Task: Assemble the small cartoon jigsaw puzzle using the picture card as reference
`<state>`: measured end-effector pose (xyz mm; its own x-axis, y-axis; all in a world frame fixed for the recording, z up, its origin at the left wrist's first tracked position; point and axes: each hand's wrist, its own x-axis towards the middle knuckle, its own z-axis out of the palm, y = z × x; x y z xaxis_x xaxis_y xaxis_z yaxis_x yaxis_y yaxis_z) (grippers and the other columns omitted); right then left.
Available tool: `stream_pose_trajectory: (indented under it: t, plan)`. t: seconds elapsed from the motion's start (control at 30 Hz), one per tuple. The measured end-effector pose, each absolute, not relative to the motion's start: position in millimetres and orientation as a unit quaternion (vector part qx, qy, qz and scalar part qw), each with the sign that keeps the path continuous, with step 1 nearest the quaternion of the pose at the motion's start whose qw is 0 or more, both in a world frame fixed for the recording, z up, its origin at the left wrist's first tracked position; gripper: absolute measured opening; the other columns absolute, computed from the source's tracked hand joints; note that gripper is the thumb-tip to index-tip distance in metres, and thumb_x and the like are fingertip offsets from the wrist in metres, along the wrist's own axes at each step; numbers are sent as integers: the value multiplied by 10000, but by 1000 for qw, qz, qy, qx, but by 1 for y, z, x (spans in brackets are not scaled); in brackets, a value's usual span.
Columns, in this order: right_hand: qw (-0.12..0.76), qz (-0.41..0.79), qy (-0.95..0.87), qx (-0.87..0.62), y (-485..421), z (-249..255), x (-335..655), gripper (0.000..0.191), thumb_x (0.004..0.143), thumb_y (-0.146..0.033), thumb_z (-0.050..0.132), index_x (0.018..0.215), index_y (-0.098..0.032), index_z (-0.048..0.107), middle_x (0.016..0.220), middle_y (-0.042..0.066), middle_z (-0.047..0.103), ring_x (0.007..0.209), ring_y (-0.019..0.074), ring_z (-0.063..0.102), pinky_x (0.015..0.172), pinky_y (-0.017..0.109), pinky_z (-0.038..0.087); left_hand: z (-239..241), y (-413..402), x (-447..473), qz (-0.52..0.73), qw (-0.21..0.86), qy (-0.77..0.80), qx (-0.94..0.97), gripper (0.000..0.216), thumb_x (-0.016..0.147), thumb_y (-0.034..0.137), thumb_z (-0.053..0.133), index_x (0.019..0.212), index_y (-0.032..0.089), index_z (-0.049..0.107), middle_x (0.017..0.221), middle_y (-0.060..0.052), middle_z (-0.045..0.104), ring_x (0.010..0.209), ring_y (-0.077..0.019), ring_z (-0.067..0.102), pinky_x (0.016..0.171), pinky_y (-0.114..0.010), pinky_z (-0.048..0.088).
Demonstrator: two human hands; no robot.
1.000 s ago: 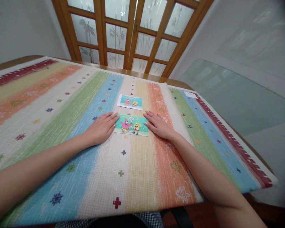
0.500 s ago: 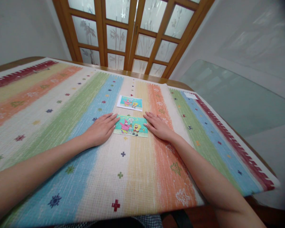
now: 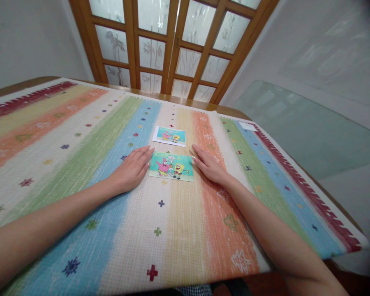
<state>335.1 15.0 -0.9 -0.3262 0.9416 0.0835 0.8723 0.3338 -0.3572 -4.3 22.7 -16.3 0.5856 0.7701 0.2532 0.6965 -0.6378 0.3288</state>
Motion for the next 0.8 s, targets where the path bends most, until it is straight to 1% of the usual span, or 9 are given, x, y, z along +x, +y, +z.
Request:
stream_pose_trajectory:
  t: [0.07,0.2,0.3,0.4,0.47,0.6,0.7,0.8]
  plan:
    - [146,100,-810,-560,9,7,321,641,1023,-560,241,1581,-251,298,1641,66,285,1520,237,250,1249,485,217,-16,25,-6,227,106,420,872,526,1028,307,284,1520,131,342,1575,-146,371,1459,-256,329,1230,-484,248]
    - [81,94,-857,-501,-13,19,272,602,1010,-600,290,1565,-367,310,1666,-13,194,1544,256,153,1258,527,169,-13,29,-7,279,120,431,850,505,1015,284,306,1499,154,364,1531,-145,422,1418,-258,377,1212,-502,275]
    - [64,98,-871,-477,-24,15,240,670,971,-682,308,1576,-398,257,1674,-19,147,1551,286,86,1251,593,115,-12,29,-8,287,125,430,847,498,1009,287,320,1483,148,386,1517,-148,436,1408,-259,387,1205,-496,290]
    - [76,101,-861,-493,-24,8,228,723,938,-734,319,1583,-434,191,1673,-30,149,1552,296,53,1241,631,69,-12,28,-9,282,127,424,852,494,1006,288,326,1482,172,385,1517,-134,439,1417,-253,380,1206,-504,284]
    - [74,108,-857,-499,-20,5,228,720,943,-733,298,1586,-433,174,1671,-29,157,1552,287,63,1242,626,57,-13,28,-10,278,126,420,855,491,1007,287,328,1481,172,385,1517,-133,439,1420,-250,377,1209,-504,277]
    - [42,129,-864,-485,-17,9,243,701,970,-705,243,1593,-388,191,1672,-10,139,1551,260,78,1248,596,60,-14,29,-12,266,129,418,859,487,1010,299,329,1471,156,393,1508,-143,448,1417,-251,382,1210,-494,280]
    - [32,131,-860,-493,-17,10,269,690,978,-689,248,1592,-379,202,1669,-7,147,1550,259,92,1248,588,69,-12,28,-12,258,134,422,859,481,1012,315,332,1460,156,407,1506,-150,449,1418,-258,380,1203,-501,292]
    - [37,125,-845,-519,-12,6,309,652,987,-665,273,1581,-401,227,1663,-11,172,1544,268,135,1241,595,104,-11,27,-11,252,139,423,860,478,1013,329,338,1459,173,413,1516,-143,439,1418,-262,381,1202,-509,294]
